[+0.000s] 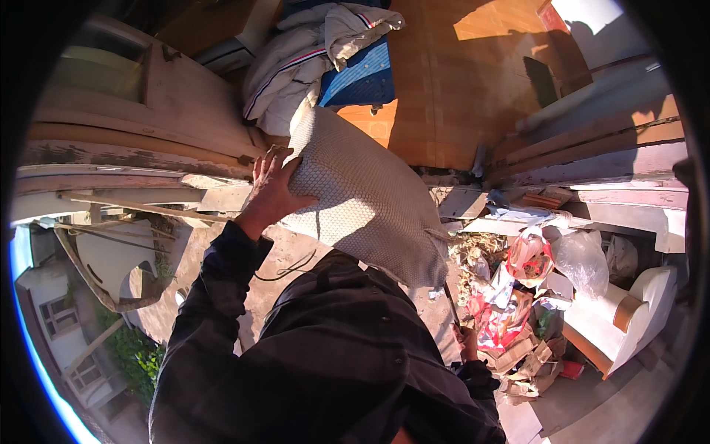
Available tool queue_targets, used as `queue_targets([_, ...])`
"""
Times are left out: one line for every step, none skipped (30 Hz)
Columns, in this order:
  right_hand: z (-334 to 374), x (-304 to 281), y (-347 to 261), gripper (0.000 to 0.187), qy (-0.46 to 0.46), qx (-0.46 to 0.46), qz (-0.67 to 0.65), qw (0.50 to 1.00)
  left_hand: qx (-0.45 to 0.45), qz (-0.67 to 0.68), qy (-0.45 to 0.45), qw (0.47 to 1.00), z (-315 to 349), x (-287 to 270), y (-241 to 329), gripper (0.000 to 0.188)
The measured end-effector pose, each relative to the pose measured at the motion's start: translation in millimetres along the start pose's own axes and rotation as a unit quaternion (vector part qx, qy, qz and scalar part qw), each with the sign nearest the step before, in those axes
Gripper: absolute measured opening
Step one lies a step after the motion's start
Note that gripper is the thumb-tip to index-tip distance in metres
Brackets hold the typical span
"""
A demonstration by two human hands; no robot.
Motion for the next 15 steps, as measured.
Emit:
queue_targets([0, -2, -1, 0.061, 0.001, 0.000, -0.002, 1.000, -0.024, 0.020, -0.021, 0.999, 3, 7, -2, 0.100])
queue_targets([-2, -3, -3, 0.061, 0.002, 0.001, -0.003, 1.000, -0.042, 0.029, -0.019, 0.999, 5, 13, -2, 0.104])
queue_targets([-4, 0, -4, 0.061, -0.010, 0.011, 0.002, 1.000, -0.062, 0.028, -0.037, 0.997, 9, 23, -3, 0.107])
queue_targets([-6, 0, -7, 0.062, -0.006, 0.008, 0.017, 1.000, -0.085, 0.046, -0.045, 0.994, 12, 31, -6, 0.109])
queue_targets([-7, 1, -11, 0.062, 0.001, 0.001, 0.022, 1.000, -0.080, 0.056, -0.024, 0.995, 11, 34, -7, 0.108])
queue_targets([-7, 2, -13, 0.063, 0.007, -0.005, 0.026, 1.000, -0.078, 0.063, -0.019, 0.995, 12, 39, -7, 0.106])
queue_targets([-5, 3, -11, 0.064, 0.008, 0.011, 0.050, 0.999, -0.075, 0.067, 0.005, 0.995, 12, 41, -7, 0.104])
queue_targets([-2, 2, -16, 0.065, 0.019, -0.022, 0.080, 0.996, -0.091, 0.032, 0.024, 0.995, 12, 44, -4, 0.099])
queue_targets([3, 1, -15, 0.065, 0.025, -0.018, 0.059, 0.998, -0.093, 0.024, 0.029, 0.995, 10, 48, 0, 0.099])
queue_targets([8, -2, -12, 0.066, 0.033, -0.015, 0.048, 0.998, -0.099, 0.019, 0.042, 0.994, 7, 48, 1, 0.098])
queue_targets([14, -5, -13, 0.066, 0.039, -0.035, 0.025, 0.998, -0.112, 0.019, 0.037, 0.993, 2, 50, -1, 0.097])
queue_targets([18, -8, -10, 0.066, 0.049, -0.024, 0.048, 0.997, -0.131, 0.003, 0.011, 0.991, -2, 52, -5, 0.101])
queue_targets([22, -11, -6, 0.066, 0.061, -0.006, 0.029, 0.998, -0.114, -0.002, 0.011, 0.993, -8, 48, -6, 0.102])
queue_targets([21, -11, -8, 0.067, 0.070, -0.016, 0.019, 0.997, -0.111, 0.004, -0.024, 0.994, -14, 49, -10, 0.104])
queue_targets([19, -9, -5, 0.067, 0.074, 0.014, 0.033, 0.997, -0.104, 0.011, -0.049, 0.993, -18, 48, -13, 0.106])
Point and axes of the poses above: each hand's wrist, its own z-axis away from the middle knuckle, its own x-axis out of the palm, y = z × x, the point moved 8 cm from there along -z, towards the middle knuckle, and after that the axes turned 12 degrees about -z, right-handed, at the moved point
